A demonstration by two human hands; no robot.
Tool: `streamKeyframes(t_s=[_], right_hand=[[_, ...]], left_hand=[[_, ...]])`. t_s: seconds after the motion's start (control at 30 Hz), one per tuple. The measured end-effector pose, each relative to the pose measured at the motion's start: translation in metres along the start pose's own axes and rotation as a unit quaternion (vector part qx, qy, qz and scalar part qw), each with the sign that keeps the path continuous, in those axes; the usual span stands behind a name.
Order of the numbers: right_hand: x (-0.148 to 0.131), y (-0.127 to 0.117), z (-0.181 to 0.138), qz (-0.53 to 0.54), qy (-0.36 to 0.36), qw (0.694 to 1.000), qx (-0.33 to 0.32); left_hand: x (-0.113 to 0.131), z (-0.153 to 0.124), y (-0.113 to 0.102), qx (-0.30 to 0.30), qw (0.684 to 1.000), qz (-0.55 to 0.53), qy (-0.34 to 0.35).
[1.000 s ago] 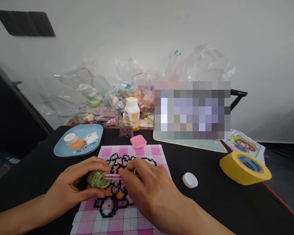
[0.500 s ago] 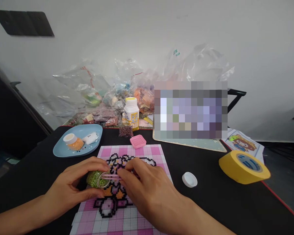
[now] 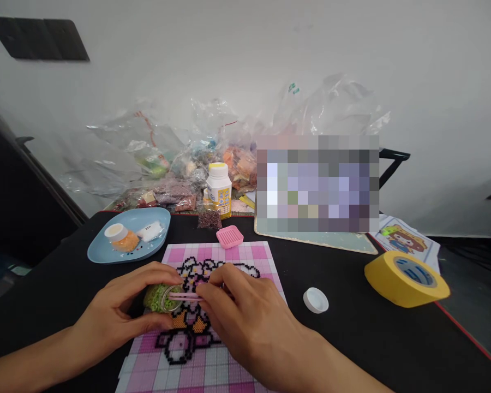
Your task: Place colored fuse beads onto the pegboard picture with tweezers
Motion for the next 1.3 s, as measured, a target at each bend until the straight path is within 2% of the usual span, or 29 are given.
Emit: streamKeyframes(t_s=[0.17, 0.37, 0.57, 0.73, 0.9, 1.1, 1.3], right_hand=[[0.002, -0.002, 0.001, -0.005, 0.011, 1.000, 0.008], [0.010, -0.007, 0.000, 0.077, 0.046, 0.996, 0.029], [0.023, -0.016, -0.001, 0.106, 0.071, 0.991, 0.041], [0.038, -0.018, -0.004, 0.123, 0.062, 0.990, 0.004], [0.044, -0.017, -0.009, 0.130, 0.040, 0.987, -0.081], [0.038, -0.013, -0.007, 0.125, 0.013, 0.975, -0.183], [0.037, -0.010, -0.009, 0.108, 0.005, 0.973, -0.201]], left_hand=[[0.002, 0.001, -0.001, 0.014, 1.000, 0.008, -0.006], [0.003, 0.003, -0.002, 0.040, 0.998, 0.001, -0.043], [0.000, 0.001, -0.004, 0.085, 0.994, 0.000, -0.070], [-0.005, -0.002, -0.009, 0.086, 0.993, 0.013, -0.080], [-0.002, 0.003, -0.009, 0.092, 0.992, 0.004, -0.087], [0.000, 0.004, -0.009, 0.091, 0.993, 0.015, -0.072], [-0.003, 0.002, -0.009, 0.092, 0.993, 0.025, -0.075]])
Point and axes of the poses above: each hand's wrist, its own z-axis towards the middle knuckle, its own y-axis out of the palm, x = y × z, the point moved 1 cm from there along z, towards the middle knuckle, and after that the axes turned 14 degrees about -z, right-handed, at the moved point
